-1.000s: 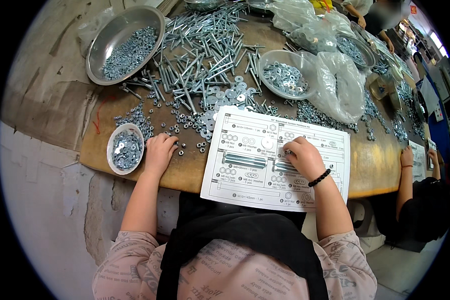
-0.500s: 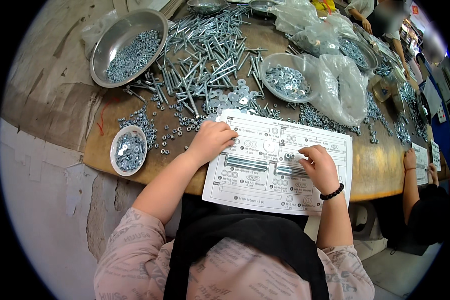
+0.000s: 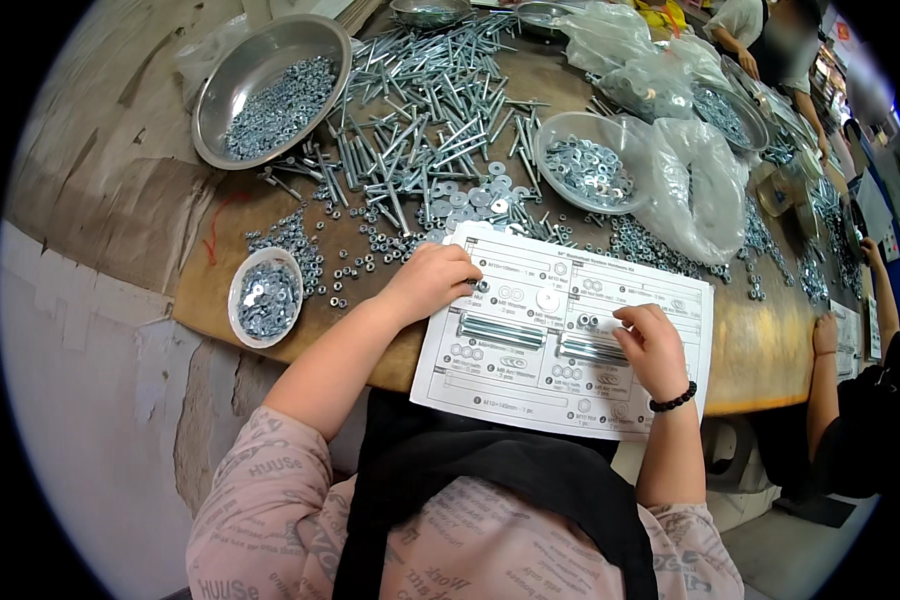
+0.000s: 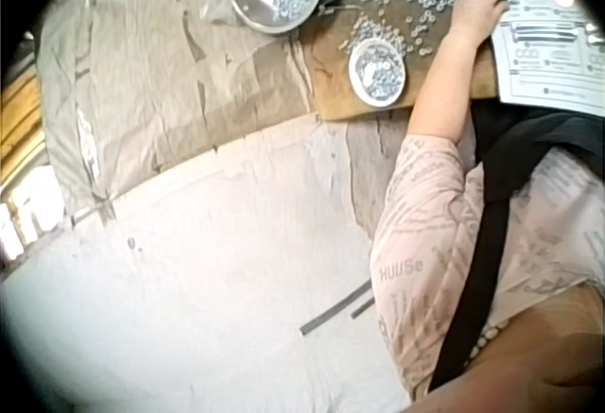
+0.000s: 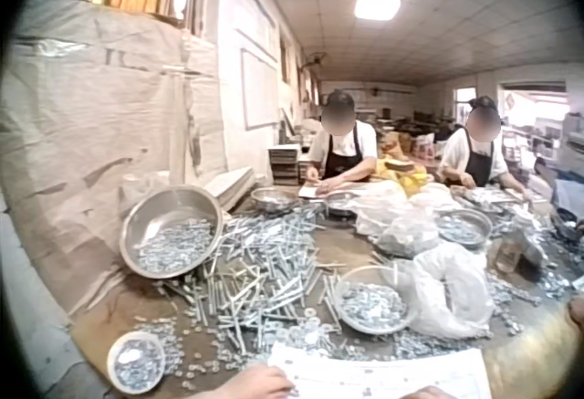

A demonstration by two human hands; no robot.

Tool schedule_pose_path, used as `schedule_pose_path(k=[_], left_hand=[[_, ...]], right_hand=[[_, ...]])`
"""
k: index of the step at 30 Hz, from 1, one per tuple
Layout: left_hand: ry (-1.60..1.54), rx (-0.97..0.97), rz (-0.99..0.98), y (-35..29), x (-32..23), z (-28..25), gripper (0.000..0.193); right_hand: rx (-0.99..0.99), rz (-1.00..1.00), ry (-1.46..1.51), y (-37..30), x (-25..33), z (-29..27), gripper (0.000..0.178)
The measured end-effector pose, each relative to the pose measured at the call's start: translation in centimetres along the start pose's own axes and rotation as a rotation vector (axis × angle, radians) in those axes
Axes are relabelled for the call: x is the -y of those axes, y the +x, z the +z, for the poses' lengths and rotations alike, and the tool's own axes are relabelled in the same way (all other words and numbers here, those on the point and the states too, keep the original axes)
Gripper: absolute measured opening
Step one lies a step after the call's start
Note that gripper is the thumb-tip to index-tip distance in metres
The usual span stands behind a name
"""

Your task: The person sorts metal fasteners on a workbench, picking up bolts, nuts, and washers and placing them onto a printed instruction sheet. The person repeatedly picks items from piles and bowls and arranges them on the sheet, then moves the sheet aside to continue sorting.

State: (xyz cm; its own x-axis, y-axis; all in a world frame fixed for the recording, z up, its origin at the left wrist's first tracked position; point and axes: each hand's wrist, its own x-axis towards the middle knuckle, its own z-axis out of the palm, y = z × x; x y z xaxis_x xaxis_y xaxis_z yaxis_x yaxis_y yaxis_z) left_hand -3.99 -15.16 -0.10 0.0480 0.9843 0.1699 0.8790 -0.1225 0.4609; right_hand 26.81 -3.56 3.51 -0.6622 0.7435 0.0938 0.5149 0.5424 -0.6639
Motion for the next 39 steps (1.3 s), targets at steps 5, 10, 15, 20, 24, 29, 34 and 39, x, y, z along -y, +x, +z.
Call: schedule_pose_path(k=[5, 10, 15, 20, 24, 29, 34, 39], left_hand=[[-0.002, -0.055, 0.002, -0.6, 0.1, 0.1, 0.026], [-0.007, -0.254, -0.147, -3.5, -0.4, -2.4, 0.025], [0.132, -0.413, -0.484, -9.9, 2.4, -7.2, 0.016], [0.460, -0.114, -0.701, -16.9, 6.5, -10.7, 0.017], [0.471, -0.004, -0.743, -18.9, 7.0, -10.5, 0.015], [0.287, -0.136, -0.786, -18.9, 7.4, -10.2, 0.011], [0.299, -0.230, -0.831, -19.5, 7.4, -9.7, 0.010], [0.278, -0.306, -0.872, -18.0, 6.7, -9.7, 0.010]], right_hand=[[-0.050, -0.046, -0.032, 0.3, -1.8, 0.0, 0.018], [-0.070, 0.000, -0.123, 0.9, -3.8, -0.3, 0.016], [-0.077, 0.022, -0.108, 1.4, -4.5, -0.4, 0.016], [-0.073, 0.005, -0.113, 2.1, -3.6, -0.6, 0.016], [-0.052, -0.025, -0.113, 2.6, -2.7, -0.3, 0.016], [-0.085, -0.079, -0.096, 3.3, -2.6, -0.1, 0.015], [-0.051, -0.106, -0.087, 4.9, -1.8, 0.0, 0.015], [-0.051, -0.100, -0.122, 6.3, -2.6, -0.1, 0.015]])
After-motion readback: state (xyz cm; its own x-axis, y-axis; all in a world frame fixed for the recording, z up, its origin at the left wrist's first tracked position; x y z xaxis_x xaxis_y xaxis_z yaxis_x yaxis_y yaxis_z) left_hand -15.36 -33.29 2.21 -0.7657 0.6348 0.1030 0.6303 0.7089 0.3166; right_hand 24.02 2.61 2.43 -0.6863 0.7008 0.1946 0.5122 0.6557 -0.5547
